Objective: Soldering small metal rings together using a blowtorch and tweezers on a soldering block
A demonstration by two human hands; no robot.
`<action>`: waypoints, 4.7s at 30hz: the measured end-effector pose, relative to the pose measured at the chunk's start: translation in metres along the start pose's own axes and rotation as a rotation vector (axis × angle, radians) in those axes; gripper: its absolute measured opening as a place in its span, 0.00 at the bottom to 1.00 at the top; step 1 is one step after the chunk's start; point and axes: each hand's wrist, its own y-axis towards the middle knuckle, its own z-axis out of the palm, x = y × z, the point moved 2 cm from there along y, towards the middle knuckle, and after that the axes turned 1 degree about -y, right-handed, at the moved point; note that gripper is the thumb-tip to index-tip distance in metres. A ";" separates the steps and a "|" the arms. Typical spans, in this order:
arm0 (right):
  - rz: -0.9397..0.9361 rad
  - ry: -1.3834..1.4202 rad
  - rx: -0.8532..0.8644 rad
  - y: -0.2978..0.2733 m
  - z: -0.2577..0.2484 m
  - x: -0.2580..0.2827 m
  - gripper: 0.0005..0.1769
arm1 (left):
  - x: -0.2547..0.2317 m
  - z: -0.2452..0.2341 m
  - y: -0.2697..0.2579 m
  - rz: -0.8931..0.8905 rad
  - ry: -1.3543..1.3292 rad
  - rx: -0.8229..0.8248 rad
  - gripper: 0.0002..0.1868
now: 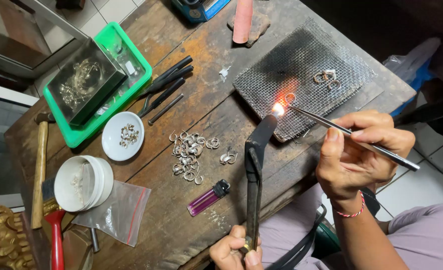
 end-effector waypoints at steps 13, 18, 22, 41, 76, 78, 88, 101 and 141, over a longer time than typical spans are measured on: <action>-0.005 0.021 -0.015 0.000 0.001 -0.001 0.15 | -0.003 -0.003 -0.004 -0.119 -0.002 0.002 0.20; -0.017 0.015 -0.017 0.000 0.001 -0.001 0.15 | 0.001 0.000 0.001 -0.012 0.013 -0.001 0.19; -0.007 0.020 -0.024 0.001 0.001 -0.002 0.15 | -0.006 0.003 0.002 -0.046 0.028 0.006 0.19; -0.019 0.004 -0.023 -0.001 0.000 -0.002 0.15 | 0.002 0.000 0.005 0.034 0.001 0.039 0.18; -0.028 0.198 0.419 -0.023 0.001 0.018 0.14 | -0.036 0.012 0.041 0.051 0.136 -0.036 0.10; -0.072 0.147 0.464 -0.020 0.003 0.022 0.14 | -0.035 0.012 0.041 0.050 0.115 -0.050 0.11; -0.018 0.201 0.385 -0.027 0.000 0.013 0.13 | -0.029 0.010 0.038 0.038 0.134 -0.083 0.12; -0.037 -0.083 -0.044 0.009 -0.007 0.010 0.15 | -0.028 0.011 0.038 0.067 0.147 -0.073 0.13; -0.122 -0.246 -0.045 0.016 -0.018 -0.004 0.10 | -0.015 -0.001 0.034 0.104 0.098 -0.006 0.11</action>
